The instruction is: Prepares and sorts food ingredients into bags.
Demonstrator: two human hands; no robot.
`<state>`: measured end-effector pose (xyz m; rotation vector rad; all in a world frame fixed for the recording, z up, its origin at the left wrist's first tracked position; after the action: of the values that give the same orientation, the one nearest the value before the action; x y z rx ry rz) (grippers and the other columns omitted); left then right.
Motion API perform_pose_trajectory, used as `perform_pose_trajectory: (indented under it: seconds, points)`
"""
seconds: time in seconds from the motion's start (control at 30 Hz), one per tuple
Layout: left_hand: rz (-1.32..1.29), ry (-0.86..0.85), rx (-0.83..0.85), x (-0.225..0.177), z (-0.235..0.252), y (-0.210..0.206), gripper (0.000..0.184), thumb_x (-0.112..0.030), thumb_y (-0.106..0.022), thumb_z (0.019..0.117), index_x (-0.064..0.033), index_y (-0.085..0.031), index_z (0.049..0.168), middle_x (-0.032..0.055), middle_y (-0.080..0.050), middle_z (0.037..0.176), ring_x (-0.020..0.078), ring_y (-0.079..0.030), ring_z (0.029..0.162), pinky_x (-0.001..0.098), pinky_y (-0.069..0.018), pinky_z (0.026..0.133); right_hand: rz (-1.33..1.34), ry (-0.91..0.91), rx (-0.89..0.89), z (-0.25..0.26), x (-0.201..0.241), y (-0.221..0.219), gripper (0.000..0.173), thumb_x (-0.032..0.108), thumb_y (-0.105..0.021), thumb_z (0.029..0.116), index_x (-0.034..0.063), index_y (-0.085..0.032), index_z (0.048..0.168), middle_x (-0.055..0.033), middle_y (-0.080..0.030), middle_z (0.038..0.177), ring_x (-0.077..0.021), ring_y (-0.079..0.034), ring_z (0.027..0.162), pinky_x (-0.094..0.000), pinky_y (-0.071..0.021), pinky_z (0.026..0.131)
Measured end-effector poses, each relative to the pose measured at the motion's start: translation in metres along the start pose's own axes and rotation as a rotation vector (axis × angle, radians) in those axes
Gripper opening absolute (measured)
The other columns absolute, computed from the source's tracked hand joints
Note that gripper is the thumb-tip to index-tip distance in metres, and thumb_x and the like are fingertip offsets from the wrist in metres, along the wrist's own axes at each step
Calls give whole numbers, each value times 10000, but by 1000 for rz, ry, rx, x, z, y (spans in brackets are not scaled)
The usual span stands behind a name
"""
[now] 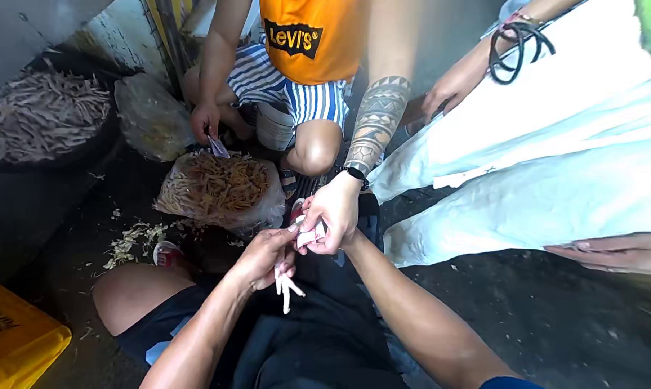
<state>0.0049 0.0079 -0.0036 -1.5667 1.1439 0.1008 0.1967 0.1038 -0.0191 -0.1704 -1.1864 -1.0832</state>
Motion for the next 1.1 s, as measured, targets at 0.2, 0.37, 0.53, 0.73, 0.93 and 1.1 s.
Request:
perform_pose_trajectory:
  seconds: [0.2, 0.37, 0.53, 0.73, 0.93, 1.1]
  points:
    - [-205, -40, -145, 12, 16, 2, 280, -206, -444, 1103, -19, -642, 1036, 58, -619, 735, 84, -509, 477, 230, -491, 459, 158, -299, -19, -5, -10, -11, 223, 176, -855, 656, 76, -731, 812, 19, -705, 748, -40, -674, 716, -243, -579, 662]
    - [-244, -125, -211, 14, 18, 11, 209, -144, -486, 1076, 4, -628, 1115, 98, -647, 793, 105, -543, 507, 246, -505, 476, -63, -149, 63, 16, 2, -7, 379, 458, -841, 557, 140, -720, 723, 43, -655, 658, -10, -603, 612, -255, -513, 551]
    - [-167, -220, -319, 4, 14, 23, 246, -176, -475, 1074, -39, -666, 1002, 41, -617, 684, 80, -532, 501, 239, -500, 493, 615, -497, -164, -9, -8, -6, 282, 303, -777, 802, 104, -694, 983, 33, -644, 756, -34, -579, 605, -225, -501, 540]
    - [94, -385, -197, -19, -26, 29, 214, -262, -507, 1069, -119, -663, 1035, -4, -574, 673, 75, -516, 485, 239, -506, 466, 543, -960, -287, -21, -26, -13, 233, 114, -402, 1040, 41, -617, 1091, -13, -609, 788, -75, -483, 516, -233, -425, 456]
    - [296, -524, -25, -30, -62, -7, 179, -227, -614, 1031, -65, -690, 1022, 40, -662, 722, 120, -616, 508, 283, -572, 452, 607, -871, -88, -37, 1, -2, 213, 96, -439, 969, 60, -632, 1050, 20, -541, 699, -58, -438, 474, -217, -388, 422]
    - [515, -490, -29, -21, -75, -25, 153, -242, -701, 980, -90, -720, 975, 40, -684, 847, 113, -618, 539, 265, -578, 461, 130, -734, 477, -83, 67, 7, 182, 220, -659, 962, 75, -721, 872, -5, -620, 664, -103, -570, 565, -345, -512, 531]
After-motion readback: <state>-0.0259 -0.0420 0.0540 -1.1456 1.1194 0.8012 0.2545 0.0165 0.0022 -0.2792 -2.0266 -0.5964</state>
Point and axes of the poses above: each hand's wrist, its own z-axis towards the middle knuckle, its own y-axis out of the back of the hand, x = y × z, the point moved 1 cm from there along z, towards the middle knuckle
